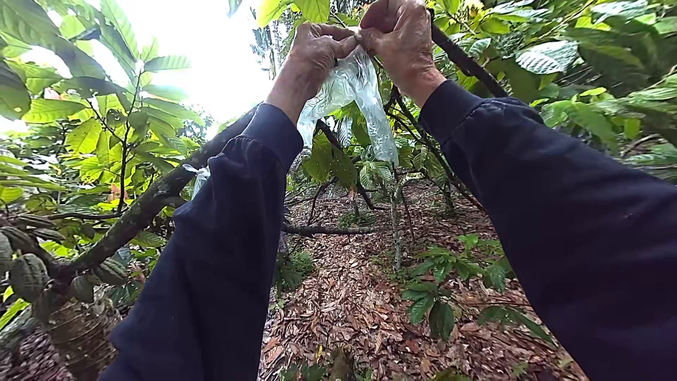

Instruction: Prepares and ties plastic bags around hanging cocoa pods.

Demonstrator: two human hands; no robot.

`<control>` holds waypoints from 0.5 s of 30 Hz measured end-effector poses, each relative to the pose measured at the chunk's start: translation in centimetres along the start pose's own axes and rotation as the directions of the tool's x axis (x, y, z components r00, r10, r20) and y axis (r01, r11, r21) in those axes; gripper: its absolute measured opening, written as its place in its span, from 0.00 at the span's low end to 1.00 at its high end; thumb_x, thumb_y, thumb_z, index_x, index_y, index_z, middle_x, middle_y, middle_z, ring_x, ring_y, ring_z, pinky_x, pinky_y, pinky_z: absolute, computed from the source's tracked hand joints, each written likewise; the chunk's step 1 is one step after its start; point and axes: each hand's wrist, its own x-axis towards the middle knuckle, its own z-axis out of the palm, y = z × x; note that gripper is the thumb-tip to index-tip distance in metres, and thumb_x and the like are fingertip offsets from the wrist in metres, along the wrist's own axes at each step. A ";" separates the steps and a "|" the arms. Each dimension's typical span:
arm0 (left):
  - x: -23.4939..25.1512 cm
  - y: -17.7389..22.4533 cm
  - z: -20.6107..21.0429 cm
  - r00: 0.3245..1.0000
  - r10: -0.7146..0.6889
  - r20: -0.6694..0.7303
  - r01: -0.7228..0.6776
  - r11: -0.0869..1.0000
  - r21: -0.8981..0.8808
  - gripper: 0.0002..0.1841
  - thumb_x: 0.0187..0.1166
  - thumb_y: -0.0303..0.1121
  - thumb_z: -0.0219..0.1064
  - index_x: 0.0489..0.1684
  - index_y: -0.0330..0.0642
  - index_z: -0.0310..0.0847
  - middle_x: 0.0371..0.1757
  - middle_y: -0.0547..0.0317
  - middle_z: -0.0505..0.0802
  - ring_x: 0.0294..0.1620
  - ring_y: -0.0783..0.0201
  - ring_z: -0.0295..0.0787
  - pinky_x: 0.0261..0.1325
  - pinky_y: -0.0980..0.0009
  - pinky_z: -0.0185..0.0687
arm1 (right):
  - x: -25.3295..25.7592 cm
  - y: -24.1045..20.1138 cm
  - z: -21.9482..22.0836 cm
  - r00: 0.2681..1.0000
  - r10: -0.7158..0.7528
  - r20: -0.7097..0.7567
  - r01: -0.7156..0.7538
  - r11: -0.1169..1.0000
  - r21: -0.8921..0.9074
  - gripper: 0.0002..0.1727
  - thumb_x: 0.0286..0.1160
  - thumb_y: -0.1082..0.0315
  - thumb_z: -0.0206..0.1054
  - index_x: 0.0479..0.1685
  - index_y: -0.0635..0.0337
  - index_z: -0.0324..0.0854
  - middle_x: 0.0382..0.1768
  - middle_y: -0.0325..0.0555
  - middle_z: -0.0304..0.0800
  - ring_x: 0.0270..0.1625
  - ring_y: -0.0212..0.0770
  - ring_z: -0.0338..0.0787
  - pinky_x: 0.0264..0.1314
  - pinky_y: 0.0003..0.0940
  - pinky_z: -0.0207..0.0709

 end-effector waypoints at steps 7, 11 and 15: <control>0.0 -0.4 -0.1 1.000 0.009 -0.014 -0.010 0.998 -0.057 0.05 0.75 0.24 0.75 0.42 0.32 0.91 0.35 0.56 0.95 0.30 0.69 0.87 0.36 0.75 0.84 | -2.0 -0.9 -0.9 0.999 0.039 0.006 -0.039 0.997 -0.070 0.14 0.77 0.65 0.65 0.58 0.58 0.83 0.49 0.44 0.90 0.44 0.35 0.90 0.49 0.35 0.85; 0.1 -0.2 0.0 1.000 -0.002 0.006 0.002 1.000 -0.024 0.07 0.76 0.26 0.75 0.46 0.33 0.90 0.37 0.57 0.94 0.29 0.71 0.86 0.34 0.76 0.83 | -2.1 -0.9 -1.4 0.986 0.121 0.117 -0.110 0.990 -0.093 0.17 0.86 0.53 0.61 0.56 0.54 0.88 0.41 0.40 0.90 0.38 0.34 0.88 0.46 0.36 0.83; -0.2 -0.2 0.1 1.000 0.026 0.003 -0.026 0.999 -0.022 0.05 0.73 0.24 0.76 0.41 0.34 0.91 0.34 0.58 0.95 0.26 0.72 0.85 0.31 0.77 0.81 | -1.7 -0.6 -1.2 0.985 0.079 0.152 -0.081 0.997 0.006 0.18 0.81 0.50 0.70 0.52 0.55 0.88 0.38 0.38 0.91 0.34 0.31 0.88 0.41 0.31 0.83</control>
